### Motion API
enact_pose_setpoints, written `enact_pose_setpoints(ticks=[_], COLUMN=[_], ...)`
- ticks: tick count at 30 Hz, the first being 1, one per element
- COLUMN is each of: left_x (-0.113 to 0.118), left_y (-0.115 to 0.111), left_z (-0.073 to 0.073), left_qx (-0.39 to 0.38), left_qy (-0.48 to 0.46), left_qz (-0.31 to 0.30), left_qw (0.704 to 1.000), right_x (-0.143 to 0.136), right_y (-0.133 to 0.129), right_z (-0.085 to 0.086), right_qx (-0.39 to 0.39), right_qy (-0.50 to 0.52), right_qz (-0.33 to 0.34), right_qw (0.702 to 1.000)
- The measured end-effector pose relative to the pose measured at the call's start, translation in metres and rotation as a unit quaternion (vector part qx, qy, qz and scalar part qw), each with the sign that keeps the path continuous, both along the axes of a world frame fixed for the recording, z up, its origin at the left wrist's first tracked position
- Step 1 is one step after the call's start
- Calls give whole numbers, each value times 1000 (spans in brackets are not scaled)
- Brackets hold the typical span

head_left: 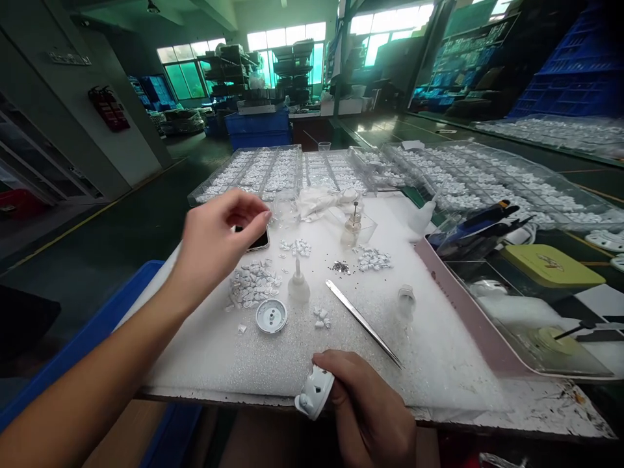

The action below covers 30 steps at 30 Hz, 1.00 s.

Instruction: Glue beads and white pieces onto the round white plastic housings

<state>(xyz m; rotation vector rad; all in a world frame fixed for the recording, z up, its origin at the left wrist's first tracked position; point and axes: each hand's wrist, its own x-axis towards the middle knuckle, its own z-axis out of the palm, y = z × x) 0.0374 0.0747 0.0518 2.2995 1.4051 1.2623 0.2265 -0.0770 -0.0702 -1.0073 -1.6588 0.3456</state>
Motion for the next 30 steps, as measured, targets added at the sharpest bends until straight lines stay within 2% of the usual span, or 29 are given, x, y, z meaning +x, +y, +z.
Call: enact_pose_setpoints(ticks=[1, 2, 3, 4, 6, 8, 10, 16, 24, 27, 30], left_x=[0, 1, 3, 6, 15, 24, 33, 51, 51, 46, 39], left_y=[-18, -35, -50, -61, -75, -78, -75, -74, -73, -71, -70], left_z=[4, 5, 3, -3, -19, -36, -47, -53, -63, -62, -54], left_qx=[15, 11, -13, -42, -74, -103, -113, -51, 66, 83, 23], left_qy=[7, 36, 77, 111, 170, 221, 262, 342, 308, 226, 99], left_qz=[-4, -36, -95, -144, -197, -221, -234, -241, -213, -231, -244], left_qw=[1000, 999, 992, 983, 963, 944, 930, 907, 925, 943, 964], right_x=[-1, -3, -5, -7, -11, -14, -15, -15, -11, -12, -10], right_y=[-1, -2, -2, -3, -5, -5, -5, -5, -4, -4, -4], right_z=[0, 0, 0, 0, 0, 0, 1, 2, 5, 5, 5], right_qx=[3, 6, 8, 10, 11, 5, -1, -5, 4, -3, -22], right_qy=[11, 30, 52, 77, 122, 154, 171, 170, 137, 133, 122], right_qz=[-10, -25, -44, -65, -103, -125, -132, -126, -132, -140, -138], right_qw=[1000, 999, 998, 995, 987, 980, 976, 977, 982, 981, 983])
